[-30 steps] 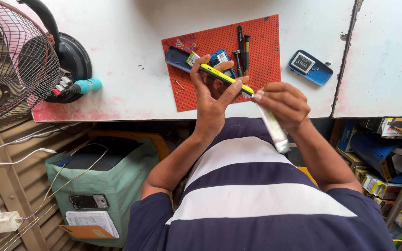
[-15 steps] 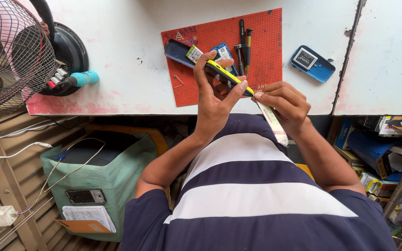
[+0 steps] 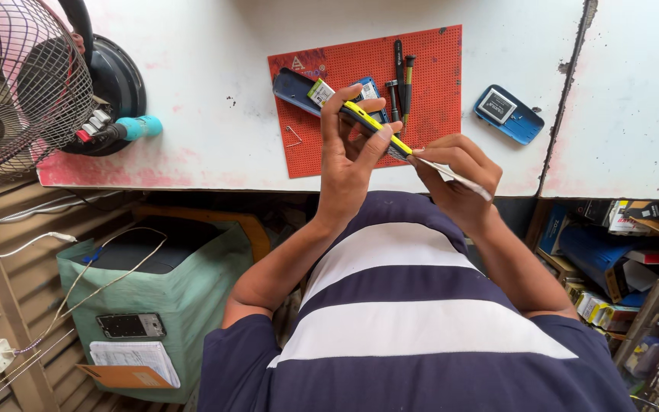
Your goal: The person uses a prying tool to separate the back cover from a yellow flip phone, then opens the device to reveal the internal components. They hold the disassembled phone halves and compare them to another disassembled flip phone on the workbench.
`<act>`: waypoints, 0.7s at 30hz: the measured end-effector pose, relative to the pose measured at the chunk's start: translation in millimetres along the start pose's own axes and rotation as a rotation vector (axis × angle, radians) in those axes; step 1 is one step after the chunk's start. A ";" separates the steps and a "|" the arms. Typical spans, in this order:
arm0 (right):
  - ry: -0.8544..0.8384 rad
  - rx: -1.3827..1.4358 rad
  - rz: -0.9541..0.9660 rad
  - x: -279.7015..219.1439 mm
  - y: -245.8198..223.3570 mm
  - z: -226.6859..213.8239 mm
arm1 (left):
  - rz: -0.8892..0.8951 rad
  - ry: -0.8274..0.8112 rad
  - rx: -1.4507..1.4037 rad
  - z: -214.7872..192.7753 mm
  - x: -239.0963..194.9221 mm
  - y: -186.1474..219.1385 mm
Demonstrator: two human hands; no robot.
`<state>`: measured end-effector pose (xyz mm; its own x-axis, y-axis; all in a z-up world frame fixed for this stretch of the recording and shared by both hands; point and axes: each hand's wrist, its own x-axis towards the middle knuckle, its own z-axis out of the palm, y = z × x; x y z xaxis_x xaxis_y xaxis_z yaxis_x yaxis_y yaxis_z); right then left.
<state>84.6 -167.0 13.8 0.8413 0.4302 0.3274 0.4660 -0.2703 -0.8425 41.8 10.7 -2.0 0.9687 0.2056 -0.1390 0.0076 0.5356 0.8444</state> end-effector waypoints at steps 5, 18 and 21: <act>0.005 -0.139 -0.107 -4.2 0.7 4.8 | 0.077 0.005 0.062 -0.7 -0.3 -5.7; -0.130 -0.015 -0.068 1.9 7.6 -10.1 | -0.037 -0.038 0.175 3.3 1.2 11.0; -0.035 0.105 0.068 2.2 2.3 -1.7 | -0.030 -0.037 0.131 5.8 -0.3 9.4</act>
<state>88.0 -168.2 13.3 0.8589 0.4443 0.2547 0.3757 -0.2087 -0.9029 43.0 10.9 9.0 0.9761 0.1593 -0.1480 0.0666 0.4291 0.9008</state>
